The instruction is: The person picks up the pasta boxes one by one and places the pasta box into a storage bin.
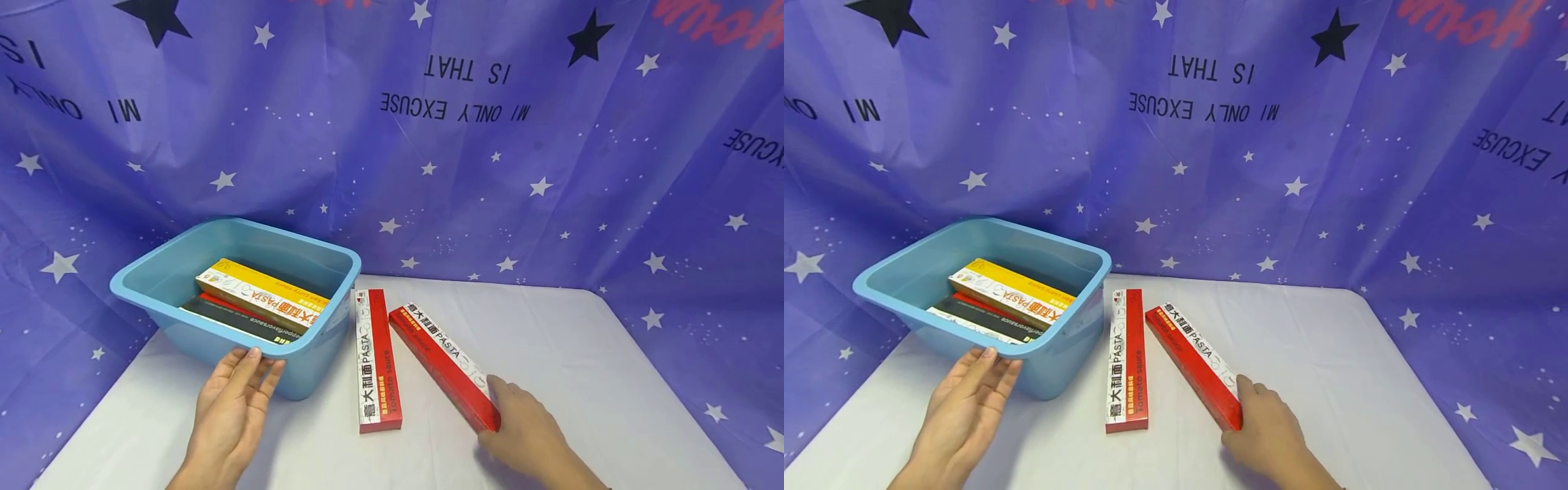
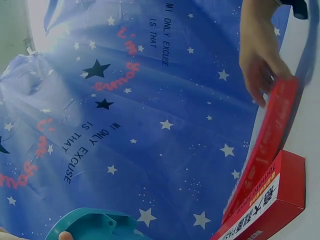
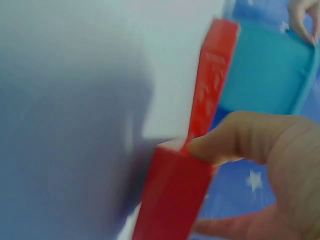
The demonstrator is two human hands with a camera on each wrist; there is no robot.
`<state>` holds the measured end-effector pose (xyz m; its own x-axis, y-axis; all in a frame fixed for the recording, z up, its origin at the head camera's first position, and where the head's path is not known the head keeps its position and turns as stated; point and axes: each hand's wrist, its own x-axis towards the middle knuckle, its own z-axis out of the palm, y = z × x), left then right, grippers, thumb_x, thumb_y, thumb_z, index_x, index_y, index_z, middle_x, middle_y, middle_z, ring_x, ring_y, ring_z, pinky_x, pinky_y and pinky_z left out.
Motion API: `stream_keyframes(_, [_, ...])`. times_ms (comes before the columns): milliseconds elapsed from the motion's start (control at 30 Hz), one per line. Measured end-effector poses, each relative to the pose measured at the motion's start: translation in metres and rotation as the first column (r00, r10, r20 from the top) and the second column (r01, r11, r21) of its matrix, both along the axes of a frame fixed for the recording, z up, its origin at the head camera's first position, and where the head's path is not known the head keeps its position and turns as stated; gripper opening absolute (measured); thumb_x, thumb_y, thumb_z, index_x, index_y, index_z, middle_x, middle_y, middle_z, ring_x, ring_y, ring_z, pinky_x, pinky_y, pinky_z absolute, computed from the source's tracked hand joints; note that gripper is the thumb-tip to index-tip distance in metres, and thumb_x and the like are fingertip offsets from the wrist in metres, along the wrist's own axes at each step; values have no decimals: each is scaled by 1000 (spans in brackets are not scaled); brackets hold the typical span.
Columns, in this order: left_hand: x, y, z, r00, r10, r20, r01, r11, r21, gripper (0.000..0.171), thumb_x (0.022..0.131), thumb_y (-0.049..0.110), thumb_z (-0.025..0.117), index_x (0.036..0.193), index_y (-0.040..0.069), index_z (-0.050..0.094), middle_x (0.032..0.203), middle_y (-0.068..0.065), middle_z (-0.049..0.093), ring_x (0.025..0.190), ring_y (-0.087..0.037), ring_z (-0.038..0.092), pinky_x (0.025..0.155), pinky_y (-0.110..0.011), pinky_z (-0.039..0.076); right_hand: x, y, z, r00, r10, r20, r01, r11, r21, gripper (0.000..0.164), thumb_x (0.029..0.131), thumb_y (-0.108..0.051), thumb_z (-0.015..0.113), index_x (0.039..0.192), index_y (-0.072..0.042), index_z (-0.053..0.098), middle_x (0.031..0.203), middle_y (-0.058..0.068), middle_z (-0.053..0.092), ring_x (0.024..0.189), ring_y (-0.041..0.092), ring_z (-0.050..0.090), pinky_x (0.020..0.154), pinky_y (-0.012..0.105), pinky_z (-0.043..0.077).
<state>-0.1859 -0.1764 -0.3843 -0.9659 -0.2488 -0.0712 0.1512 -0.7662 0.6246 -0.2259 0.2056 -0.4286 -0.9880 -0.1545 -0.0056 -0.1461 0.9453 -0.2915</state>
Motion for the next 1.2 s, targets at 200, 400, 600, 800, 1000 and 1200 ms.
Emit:
stream_keyframes(200, [0,0,0,1000,-4,1,4,1000,17,14,98,7,58,107,8,47,108,-4,58,97,-14,61,102,-30,48,2,36,28,988,-70,-139,38,974,-222,69,68,-20,80,131,-6,55,114,10,66,97,24,62,77,41,53])
stream_keyframes(400, [2,-4,2,1000,-1,16,1,1000,23,15,98,7,59,107,9,48,107,-3,58,97,-14,61,102,-30,48,15,46,64,959,-196,-204,127,943,-309,54,73,-27,83,122,-18,64,110,11,70,96,30,68,69,34,50])
stream_keyframes(600, [1,-1,4,999,-3,53,3,1000,-11,18,97,9,61,110,9,48,110,-3,56,99,-13,59,103,-29,47,21,50,86,870,-340,-356,186,897,-401,43,69,-27,89,109,-27,73,101,6,73,81,-10,64,61,20,41])
stream_keyframes(800, [1,0,6,998,15,56,-14,1000,-22,17,97,9,62,107,9,49,108,-2,57,97,-13,60,102,-30,48,6,35,111,790,-446,-420,199,835,-513,46,66,-26,91,108,-31,74,104,4,73,79,-25,51,58,18,40])
stream_keyframes(1000, [2,1,6,996,23,83,-20,999,-31,18,96,11,63,106,10,48,107,-2,58,96,-12,60,103,-30,47,-6,-1,139,765,-384,-517,-55,761,-646,43,69,-8,88,108,-20,75,104,1,72,87,-6,66,75,8,49])
stream_keyframes(1200, [3,1,7,996,17,86,-11,998,-63,20,96,14,63,108,10,47,110,-1,57,99,-11,58,105,-30,46,-12,-52,162,758,-232,-610,-353,640,-682,41,68,7,83,105,-7,74,103,5,72,87,13,70,82,19,57])
